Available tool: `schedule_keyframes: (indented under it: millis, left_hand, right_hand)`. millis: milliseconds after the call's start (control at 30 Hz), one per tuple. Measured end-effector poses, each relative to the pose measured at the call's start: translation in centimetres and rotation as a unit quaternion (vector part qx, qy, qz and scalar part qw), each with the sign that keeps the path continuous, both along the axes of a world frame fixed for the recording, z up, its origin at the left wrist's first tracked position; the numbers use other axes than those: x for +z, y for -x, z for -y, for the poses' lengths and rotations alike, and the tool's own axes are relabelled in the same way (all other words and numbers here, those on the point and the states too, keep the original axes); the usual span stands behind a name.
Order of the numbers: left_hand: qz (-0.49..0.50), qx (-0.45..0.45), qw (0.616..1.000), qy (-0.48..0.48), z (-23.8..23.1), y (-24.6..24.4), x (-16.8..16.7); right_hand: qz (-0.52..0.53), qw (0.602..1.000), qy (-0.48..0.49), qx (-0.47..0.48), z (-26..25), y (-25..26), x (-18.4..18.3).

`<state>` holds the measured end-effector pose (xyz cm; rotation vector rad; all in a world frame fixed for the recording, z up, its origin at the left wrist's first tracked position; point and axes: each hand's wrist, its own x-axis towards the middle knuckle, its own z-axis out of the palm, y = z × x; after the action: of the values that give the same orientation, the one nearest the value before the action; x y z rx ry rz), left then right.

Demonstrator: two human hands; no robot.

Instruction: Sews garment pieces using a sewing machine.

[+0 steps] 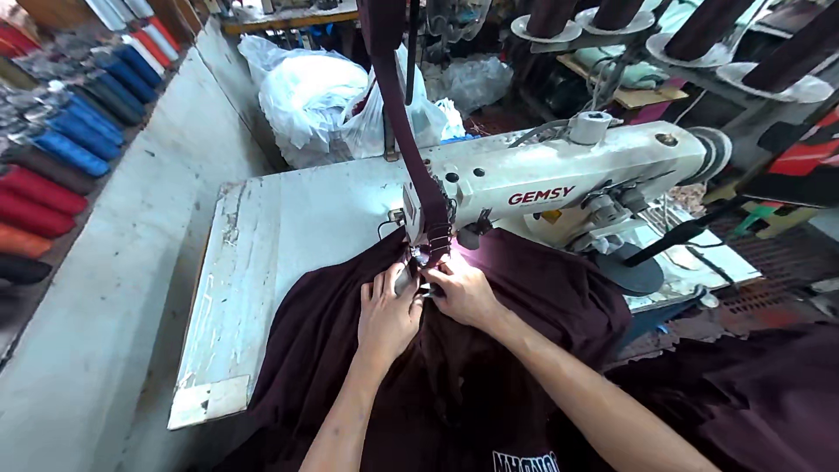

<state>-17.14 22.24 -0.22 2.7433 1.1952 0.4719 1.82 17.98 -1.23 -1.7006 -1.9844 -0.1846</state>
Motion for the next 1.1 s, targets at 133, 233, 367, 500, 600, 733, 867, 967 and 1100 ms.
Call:
schedule_keyframes:
  millis: [133,233,367,500,600,733,867,967,1100]
  left_hand:
    - [0.002,-0.009,1.0,-0.002,0.5,-0.2,0.2]
    - [-0.006,-0.01,1.0,0.02,0.5,-0.5,0.7]
    - [-0.001,-0.002,0.999,0.035,0.4,-0.5,0.7]
    - [0.009,0.004,1.0,-0.003,0.5,-0.6,0.0]
    - [0.002,0.014,1.0,-0.005,0.7,-1.0,0.1]
    - [0.003,0.022,1.0,-0.01,0.9,-1.3,0.2]
    - [0.003,0.01,1.0,0.002,0.7,-1.0,0.2]
    - [-0.013,-0.016,0.999,0.042,0.2,-0.7,0.8]
    - [0.01,-0.041,0.999,0.02,-0.9,-0.1,0.4]
  right_hand:
    - [-0.021,0.996,0.045,0.068,-1.9,-2.7,0.9]
    - [-0.037,0.995,0.093,0.008,-0.3,-2.0,3.2]
    - [-0.1,0.991,0.075,-0.046,6.5,1.4,2.9]
    - [-0.054,0.987,0.067,-0.139,7.0,-2.4,1.0]
    - [-0.037,0.98,0.125,-0.147,4.0,-6.3,1.9]
    - [-0.017,0.934,0.302,-0.189,1.8,-4.1,6.2]
    - [-0.105,0.939,0.289,-0.152,3.8,3.3,7.0]
    - [-0.119,0.955,0.199,-0.186,4.2,6.7,3.6]
    - [-0.058,0.966,0.155,-0.198,2.8,6.2,2.1]
